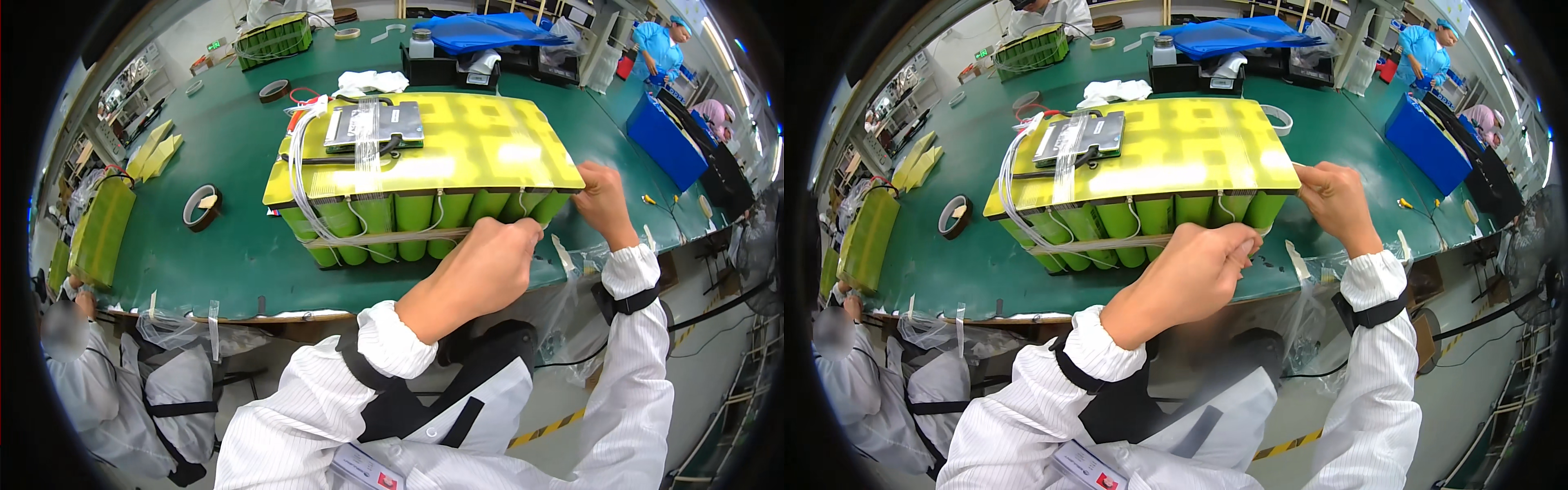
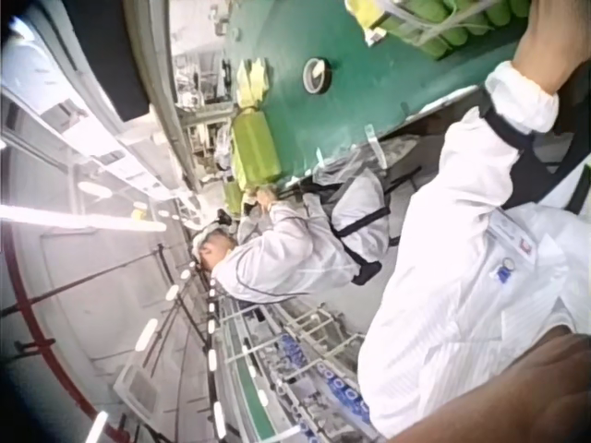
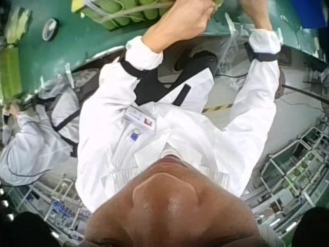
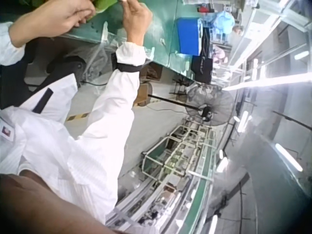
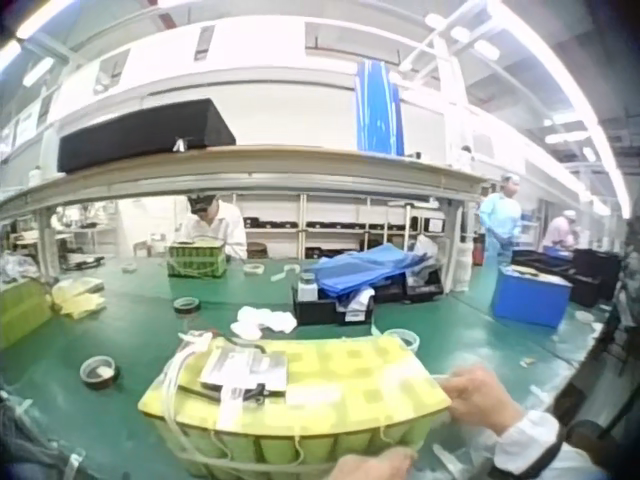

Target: The person secures a battery pack consisting of green cylindrical cells using clear adhesive tape and zip ties. They apply tape to the sides and top of the pack, then use zip ties to bundle the wires and further secure the components. The person also handles red and black wires connected to the pack.

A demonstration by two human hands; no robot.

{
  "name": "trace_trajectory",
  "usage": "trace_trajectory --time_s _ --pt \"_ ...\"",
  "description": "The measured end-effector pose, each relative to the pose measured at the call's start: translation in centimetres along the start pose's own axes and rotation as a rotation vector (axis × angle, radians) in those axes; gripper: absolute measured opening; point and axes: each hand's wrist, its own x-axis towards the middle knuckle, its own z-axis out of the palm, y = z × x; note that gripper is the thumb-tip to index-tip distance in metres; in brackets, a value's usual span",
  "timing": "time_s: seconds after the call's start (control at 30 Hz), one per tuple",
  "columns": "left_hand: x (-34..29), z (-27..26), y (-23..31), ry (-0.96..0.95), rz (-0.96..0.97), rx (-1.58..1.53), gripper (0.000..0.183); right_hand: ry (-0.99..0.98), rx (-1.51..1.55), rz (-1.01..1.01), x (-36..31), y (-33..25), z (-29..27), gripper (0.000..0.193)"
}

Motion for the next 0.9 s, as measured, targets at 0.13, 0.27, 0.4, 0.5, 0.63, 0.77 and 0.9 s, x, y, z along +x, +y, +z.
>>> trace_trajectory --time_s 0.13,0.27,0.4,0.5,0.63,0.77,0.9 --pt "0.7 1.0 0.4 -0.007 -0.06 -0.033 0.017 0.007 -0.009 -0.073 -0.3 1.0 -1.0 0.021" --pt "0.0 1.1 0.7 0.038 -0.044 0.033 0.016 -0.072 0.046 -0.125 0.5 1.4 -1.3 0.022" --pt "-1.1 0.6 3.8 -0.01 -0.026 0.274 0.018 -0.16 0.132 -0.191 0.9 2.3 -2.8 0.021" --pt "-0.9 0.8 5.8 -0.031 -0.019 0.392 0.02 -0.245 0.207 -0.177 0.4 2.9 -3.8 0.019" --pt "0.5 0.8 8.4 -0.005 -0.027 0.44 0.019 -0.27 0.345 -0.161 -0.5 4.1 -3.5 0.017" --pt "1.5 4.0 7.6 0.076 -0.399 -0.158 0.02 -0.276 0.34 -0.184 -0.2 3.5 -3.5 0.018" --pt "3.5 10.7 2.4 0.272 -0.619 -0.938 0.051 -0.312 0.241 -0.135 0.0 3.3 -3.9 0.019"
